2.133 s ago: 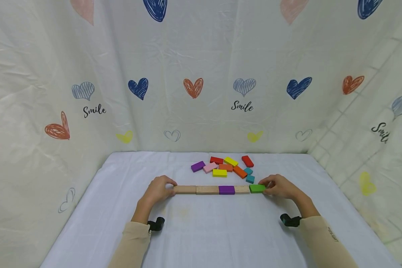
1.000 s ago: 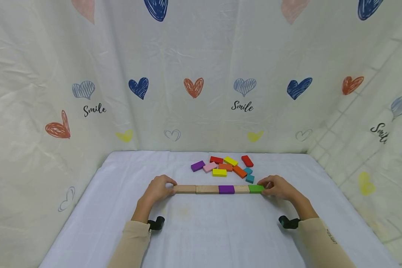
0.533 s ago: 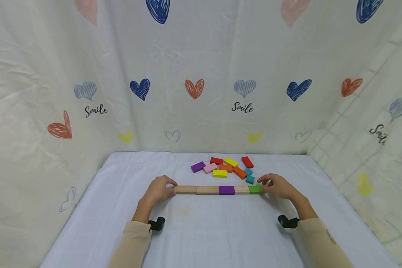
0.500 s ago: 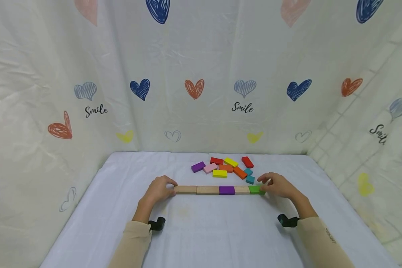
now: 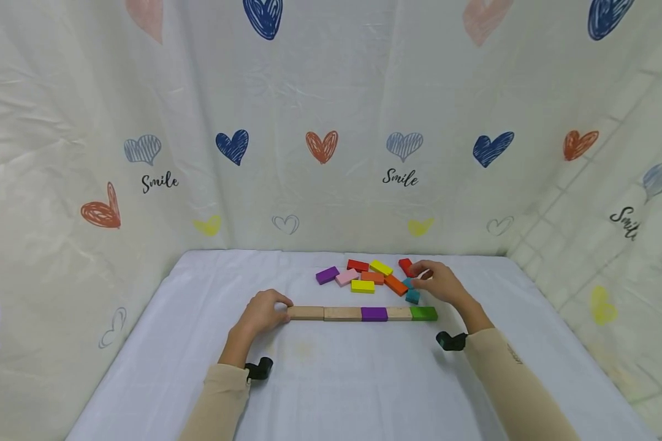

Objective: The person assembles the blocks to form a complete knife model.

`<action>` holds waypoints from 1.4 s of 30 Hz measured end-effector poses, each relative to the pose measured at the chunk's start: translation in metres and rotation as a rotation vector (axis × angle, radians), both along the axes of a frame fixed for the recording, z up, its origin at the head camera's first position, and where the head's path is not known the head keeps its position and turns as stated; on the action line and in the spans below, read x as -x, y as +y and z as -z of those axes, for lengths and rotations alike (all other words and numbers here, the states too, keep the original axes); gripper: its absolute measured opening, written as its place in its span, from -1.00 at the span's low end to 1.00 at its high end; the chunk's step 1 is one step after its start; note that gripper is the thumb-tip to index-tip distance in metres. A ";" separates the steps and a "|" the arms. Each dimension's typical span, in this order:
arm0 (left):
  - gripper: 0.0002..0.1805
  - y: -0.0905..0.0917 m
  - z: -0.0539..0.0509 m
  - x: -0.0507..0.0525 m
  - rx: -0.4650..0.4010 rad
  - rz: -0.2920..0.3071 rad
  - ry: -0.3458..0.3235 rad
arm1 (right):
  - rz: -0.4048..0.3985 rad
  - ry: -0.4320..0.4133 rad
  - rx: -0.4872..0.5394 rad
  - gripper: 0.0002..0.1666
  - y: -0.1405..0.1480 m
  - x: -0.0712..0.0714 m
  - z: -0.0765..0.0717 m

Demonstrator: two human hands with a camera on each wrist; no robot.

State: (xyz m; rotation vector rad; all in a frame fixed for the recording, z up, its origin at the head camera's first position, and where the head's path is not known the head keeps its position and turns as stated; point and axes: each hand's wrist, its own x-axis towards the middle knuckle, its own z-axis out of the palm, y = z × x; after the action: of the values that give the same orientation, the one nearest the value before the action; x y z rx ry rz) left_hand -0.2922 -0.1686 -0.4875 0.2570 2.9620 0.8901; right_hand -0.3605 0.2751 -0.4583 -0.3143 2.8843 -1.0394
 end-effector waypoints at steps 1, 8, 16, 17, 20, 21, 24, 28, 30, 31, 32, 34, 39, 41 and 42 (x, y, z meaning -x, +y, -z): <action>-0.73 0.000 0.000 0.000 -0.003 -0.002 -0.002 | 0.020 -0.002 0.013 -0.52 -0.001 0.003 0.002; -0.74 0.001 -0.002 0.000 -0.001 0.009 0.010 | 0.100 -0.031 0.066 -0.35 0.000 0.024 0.015; -0.73 0.003 -0.003 0.000 -0.001 0.005 -0.001 | 0.124 -0.108 0.097 -0.26 0.004 0.040 0.022; -0.74 0.003 -0.004 -0.001 0.000 0.005 -0.001 | 0.131 -0.122 0.099 -0.25 0.004 0.042 0.022; -0.74 0.003 -0.005 -0.001 -0.001 0.004 0.002 | 0.160 -0.155 0.089 -0.23 0.003 0.047 0.024; -0.74 0.003 -0.006 -0.001 -0.005 0.002 0.002 | 0.173 -0.162 0.084 -0.23 0.003 0.049 0.025; -0.73 0.004 -0.007 -0.001 -0.010 0.005 0.005 | 0.198 -0.166 0.055 -0.24 0.002 0.054 0.028; -0.73 0.005 -0.007 -0.001 -0.013 0.008 0.003 | 0.211 -0.159 0.049 -0.29 0.002 0.058 0.030; -0.73 0.005 -0.007 -0.002 -0.015 0.006 -0.001 | 0.206 -0.152 0.049 -0.30 0.003 0.059 0.030; -0.73 0.005 -0.007 -0.002 -0.011 0.008 0.003 | 0.203 -0.147 0.046 -0.31 0.003 0.059 0.030; -0.73 0.005 -0.006 -0.002 -0.012 0.009 0.004 | 0.203 -0.142 0.043 -0.31 0.004 0.059 0.029; -0.73 0.005 -0.006 -0.002 -0.013 0.011 0.006 | 0.196 -0.130 0.034 -0.32 0.005 0.058 0.028; -0.73 0.004 -0.003 -0.001 -0.003 0.011 0.008 | 0.157 -0.083 0.027 -0.35 0.007 0.055 0.022; -0.73 0.003 -0.003 0.000 -0.002 0.006 0.007 | 0.132 -0.069 0.035 -0.37 0.006 0.053 0.019; -0.73 0.002 -0.004 0.000 -0.002 0.003 0.006 | 0.117 -0.064 0.039 -0.38 0.006 0.053 0.017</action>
State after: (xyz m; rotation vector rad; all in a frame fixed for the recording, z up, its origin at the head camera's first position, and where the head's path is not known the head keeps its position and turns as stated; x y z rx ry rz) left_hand -0.2918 -0.1664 -0.4837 0.2649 2.9649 0.8940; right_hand -0.4133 0.2810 -0.4754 -0.1127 2.8581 -1.1029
